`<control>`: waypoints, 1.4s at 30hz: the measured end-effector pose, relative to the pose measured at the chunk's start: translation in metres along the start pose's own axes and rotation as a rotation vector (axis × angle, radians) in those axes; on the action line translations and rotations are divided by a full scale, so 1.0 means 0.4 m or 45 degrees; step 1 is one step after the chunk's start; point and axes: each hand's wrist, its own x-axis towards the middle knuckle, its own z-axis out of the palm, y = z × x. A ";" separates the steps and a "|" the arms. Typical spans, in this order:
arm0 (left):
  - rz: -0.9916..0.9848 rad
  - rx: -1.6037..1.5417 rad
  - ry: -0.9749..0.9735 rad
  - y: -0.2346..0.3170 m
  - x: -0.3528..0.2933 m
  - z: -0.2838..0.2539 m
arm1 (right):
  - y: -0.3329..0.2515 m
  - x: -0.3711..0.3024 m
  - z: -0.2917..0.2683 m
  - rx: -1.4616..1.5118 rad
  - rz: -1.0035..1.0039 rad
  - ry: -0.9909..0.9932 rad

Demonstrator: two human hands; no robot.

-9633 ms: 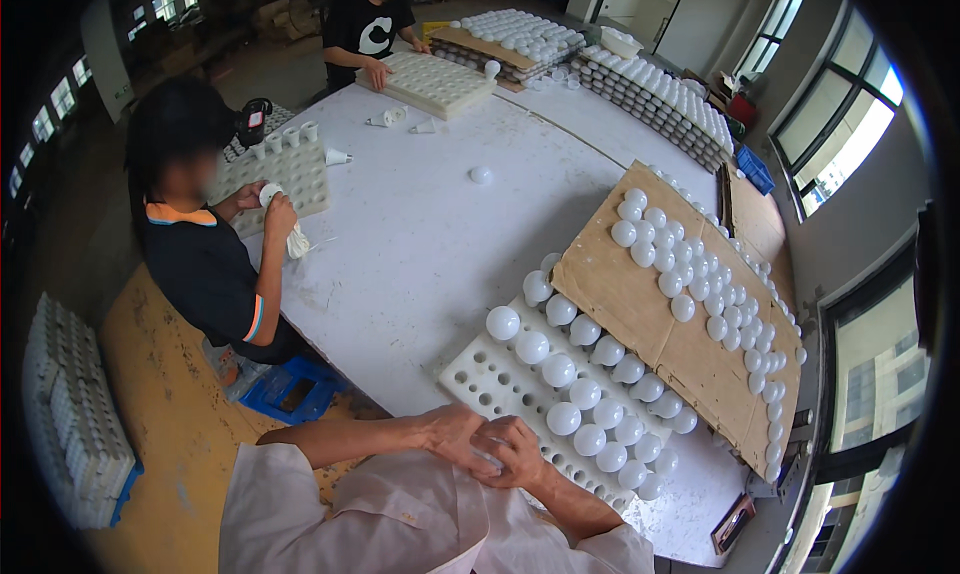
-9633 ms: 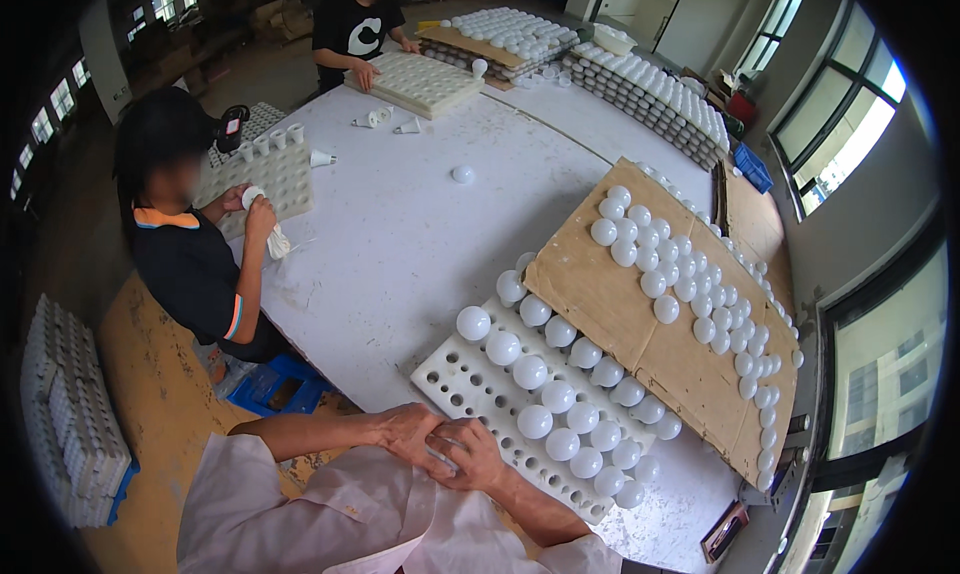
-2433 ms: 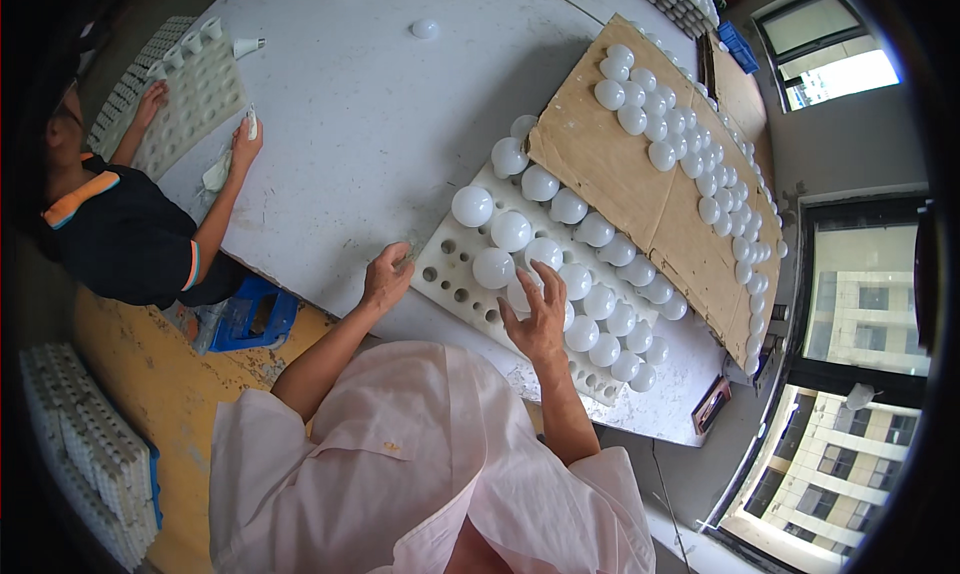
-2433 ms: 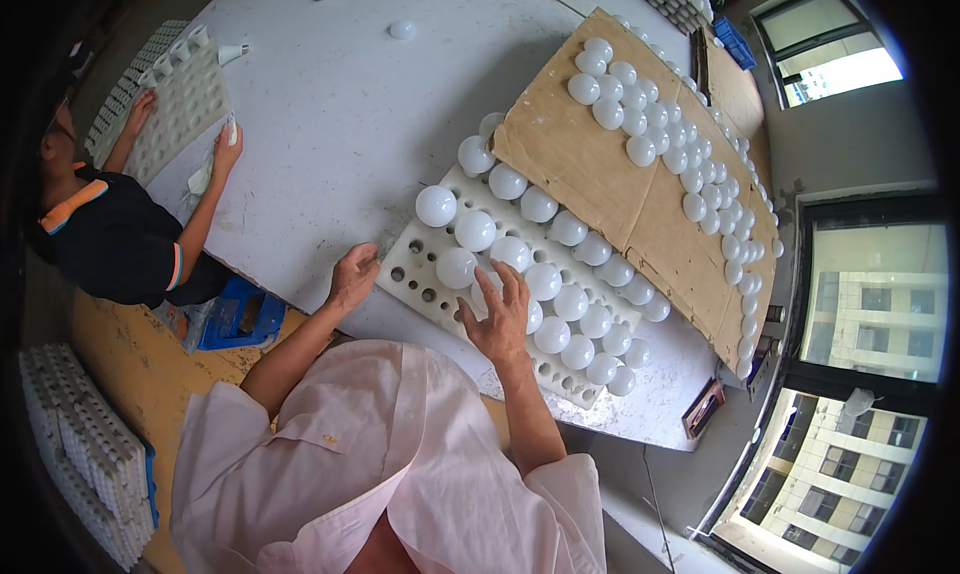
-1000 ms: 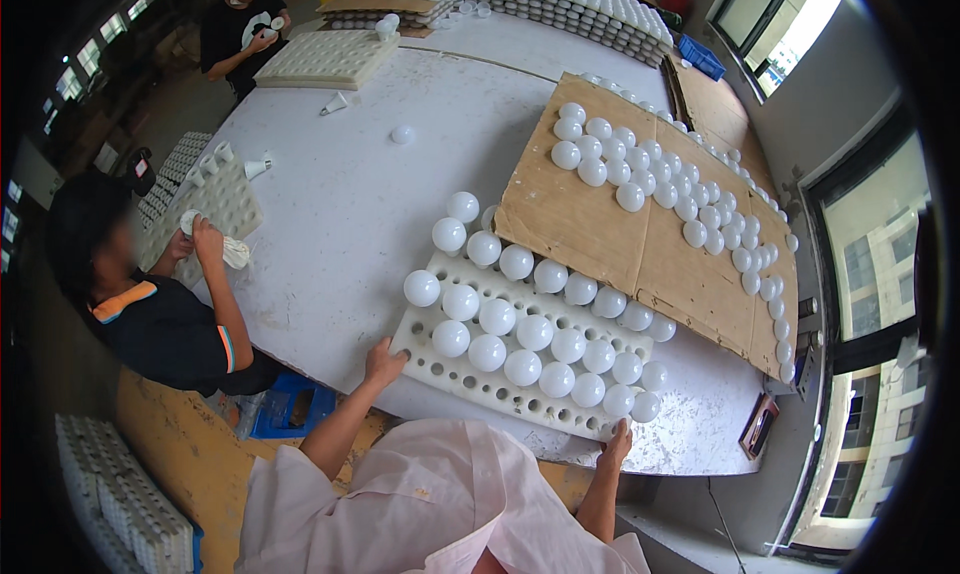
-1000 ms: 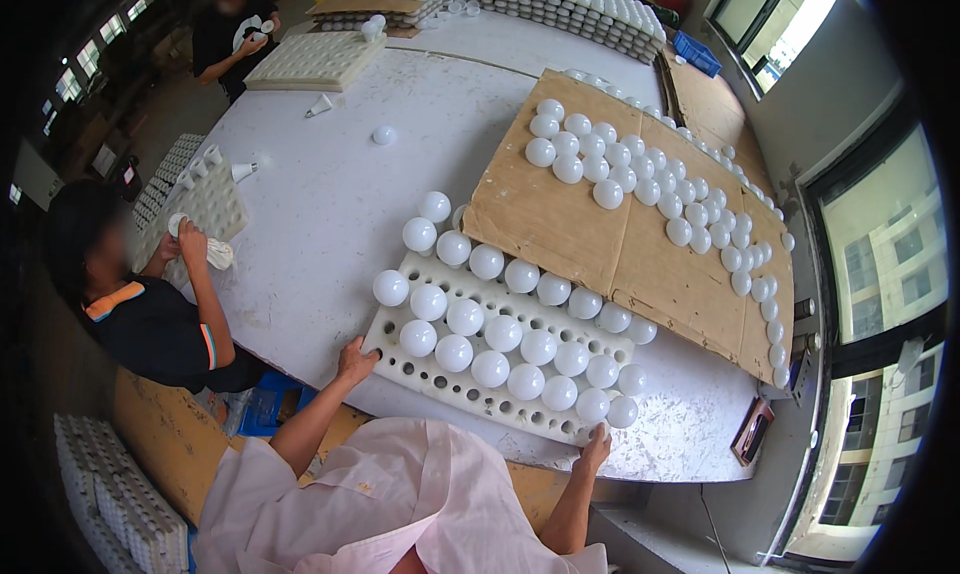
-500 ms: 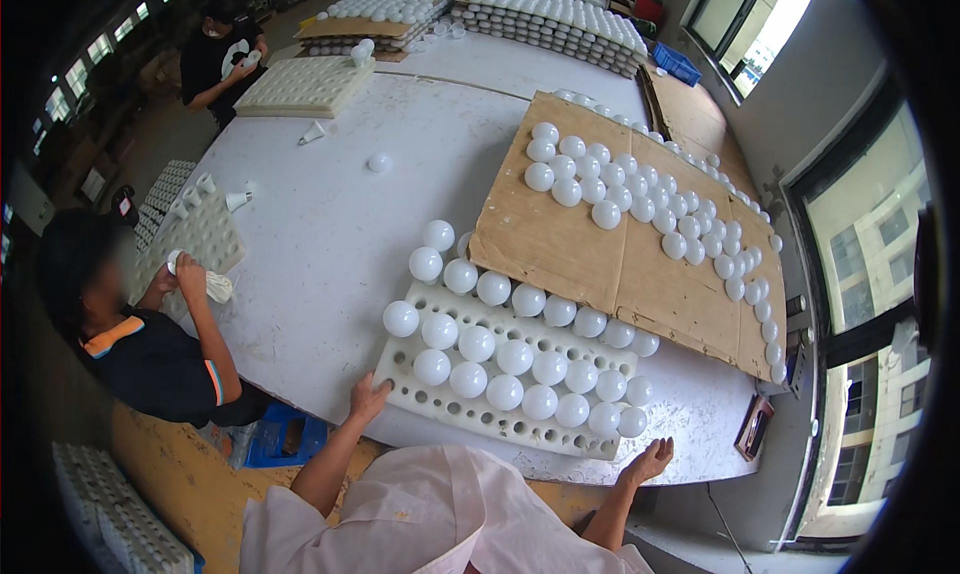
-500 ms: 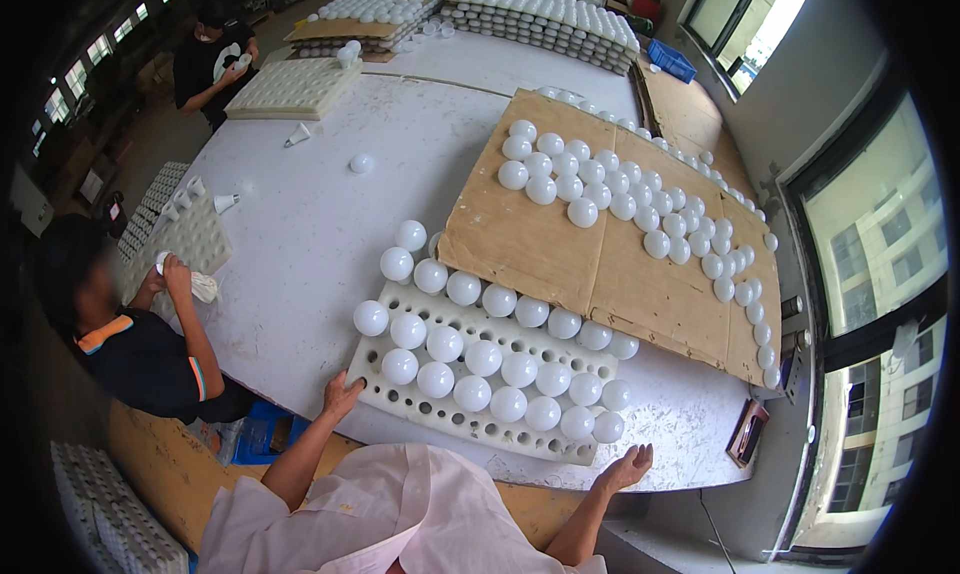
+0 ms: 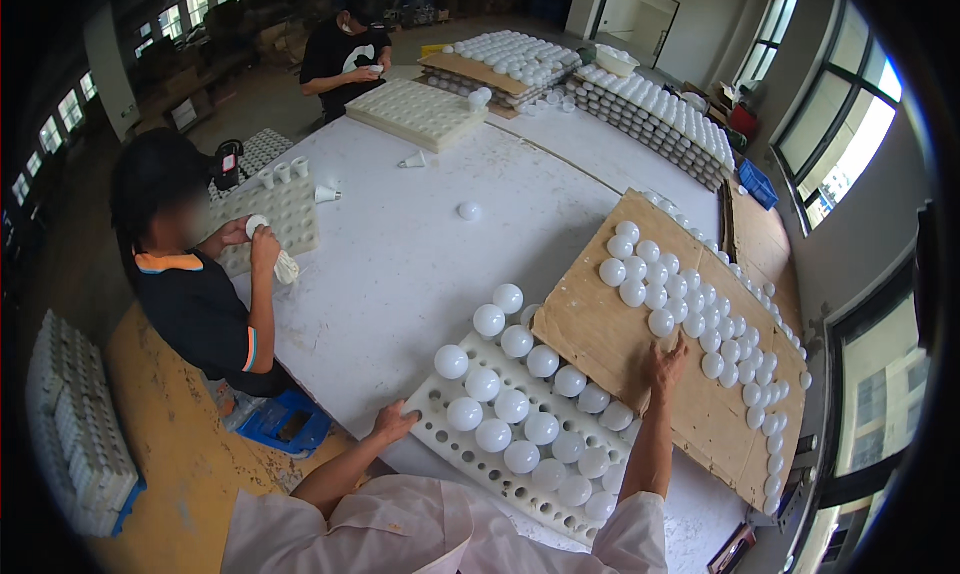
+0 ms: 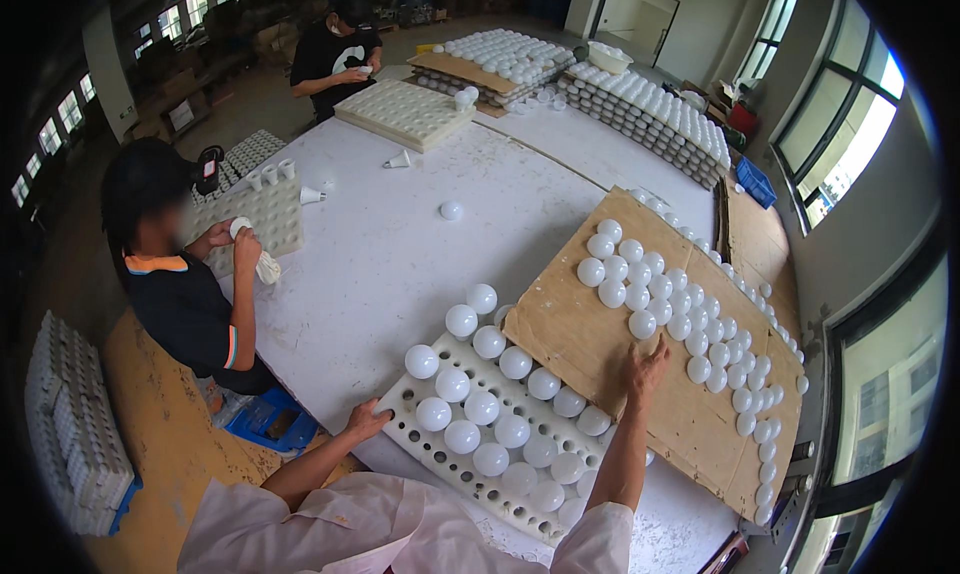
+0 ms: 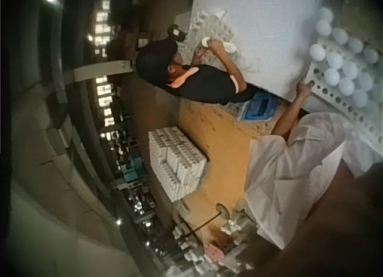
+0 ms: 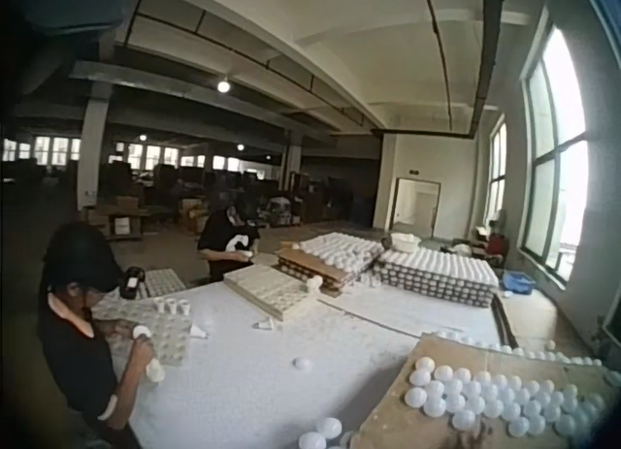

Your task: The person assembles light bulbs by taking bulb bases and dome covers from trays on the table and fitting the covers onto the bases by hand.

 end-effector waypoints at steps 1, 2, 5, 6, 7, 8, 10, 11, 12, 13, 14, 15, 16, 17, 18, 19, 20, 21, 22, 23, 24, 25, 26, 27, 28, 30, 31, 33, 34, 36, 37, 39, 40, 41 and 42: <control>-0.007 -0.042 -0.008 0.003 -0.004 -0.002 | 0.009 0.030 0.018 -0.115 0.014 0.049; -0.032 -0.054 0.023 -0.010 -0.002 0.002 | -0.001 0.054 0.042 -0.226 0.024 0.101; 0.002 -0.043 0.077 -0.040 0.004 0.018 | -0.045 0.093 0.066 -0.342 0.137 -0.023; -0.032 -0.005 0.060 -0.036 0.007 0.018 | -0.058 0.096 0.068 -0.336 0.121 -0.044; -0.054 0.034 0.032 -0.024 0.011 0.019 | -0.062 0.099 0.056 -0.349 0.142 -0.036; -0.061 0.032 0.031 -0.015 0.011 0.015 | -0.057 0.102 0.050 -0.362 0.167 -0.025; -0.067 0.008 0.003 -0.004 0.008 0.007 | -0.014 0.104 0.070 -0.381 0.126 0.006; -0.072 0.006 0.006 -0.010 0.004 0.009 | -0.023 0.094 0.065 -0.313 0.071 -0.034; -0.056 -0.007 0.034 -0.020 -0.002 0.013 | -0.033 0.081 0.058 -0.245 0.017 -0.073; -0.035 -0.016 0.057 -0.024 -0.004 0.014 | -0.033 0.064 0.051 -0.244 0.020 -0.070; -0.033 -0.012 0.057 -0.026 -0.004 0.015 | -0.030 0.042 0.044 -0.307 0.020 -0.080; -0.039 -0.009 0.052 -0.028 -0.004 0.018 | -0.026 0.024 0.037 -0.369 0.018 -0.092; -0.047 -0.006 0.048 -0.030 -0.009 0.019 | -0.020 0.011 0.021 -0.365 0.020 -0.095; -0.053 -0.002 0.052 -0.034 -0.008 0.019 | -0.014 0.002 0.003 -0.347 0.050 -0.189; -0.045 0.012 0.035 -0.037 0.000 0.019 | -0.011 -0.005 -0.003 -0.327 0.078 -0.285; -0.030 0.027 0.005 -0.035 0.010 0.024 | -0.003 -0.016 -0.012 -0.331 0.085 -0.287; -0.044 0.030 0.007 -0.033 0.012 0.022 | -0.001 -0.030 -0.010 -0.352 -0.001 -0.204; -0.048 0.061 -0.022 -0.030 0.016 0.020 | 0.000 -0.043 -0.009 -0.373 -0.088 -0.122; -0.042 0.091 -0.052 -0.028 0.028 0.022 | 0.006 -0.044 -0.008 -0.372 -0.089 -0.127; -0.034 0.102 -0.050 -0.029 0.034 0.023 | 0.012 -0.042 -0.006 -0.405 -0.066 -0.110; -0.039 0.100 -0.053 -0.035 0.030 0.025 | 0.017 -0.044 -0.007 -0.442 -0.044 -0.092; -0.013 0.074 -0.036 -0.032 0.022 0.021 | 0.018 -0.051 -0.010 -0.446 -0.046 -0.096; 0.015 0.047 -0.022 -0.030 0.013 0.017 | 0.018 -0.058 -0.015 -0.231 -0.052 -0.066; 0.012 0.040 -0.029 -0.032 -0.001 0.013 | 0.020 -0.066 -0.023 -0.019 -0.056 -0.035; 0.035 -0.022 -0.024 -0.025 -0.012 0.000 | 0.020 -0.080 -0.032 -0.024 -0.061 -0.033; 0.060 -0.102 -0.011 -0.032 -0.007 -0.020 | 0.009 -0.113 -0.048 1.282 0.538 -0.136; 0.071 -0.171 -0.047 -0.040 -0.011 -0.019 | 0.023 -0.134 -0.050 1.500 0.588 -0.088; 0.078 -0.243 -0.086 -0.075 0.007 -0.031 | 0.003 -0.178 -0.048 1.594 0.584 -0.149; 0.202 -0.284 0.119 -0.108 0.028 -0.032 | -0.015 -0.201 -0.049 1.702 0.582 -0.227; 0.288 -0.388 0.362 -0.130 0.021 -0.045 | -0.042 -0.255 -0.075 1.687 0.636 -0.242; 0.274 -0.454 0.420 -0.107 0.039 -0.077 | -0.064 -0.277 -0.084 1.631 0.546 -0.241; 0.296 -0.399 0.534 -0.098 0.081 -0.123 | -0.082 -0.334 -0.101 1.578 0.450 -0.260; 0.309 -0.410 0.512 -0.087 0.117 -0.142 | -0.084 -0.360 -0.105 1.590 0.453 -0.249; 0.322 -0.179 0.453 -0.080 0.156 -0.157 | -0.089 -0.388 -0.108 1.590 0.477 -0.253; 0.338 0.051 0.393 -0.066 0.197 -0.167 | -0.098 -0.413 -0.110 1.592 0.501 -0.256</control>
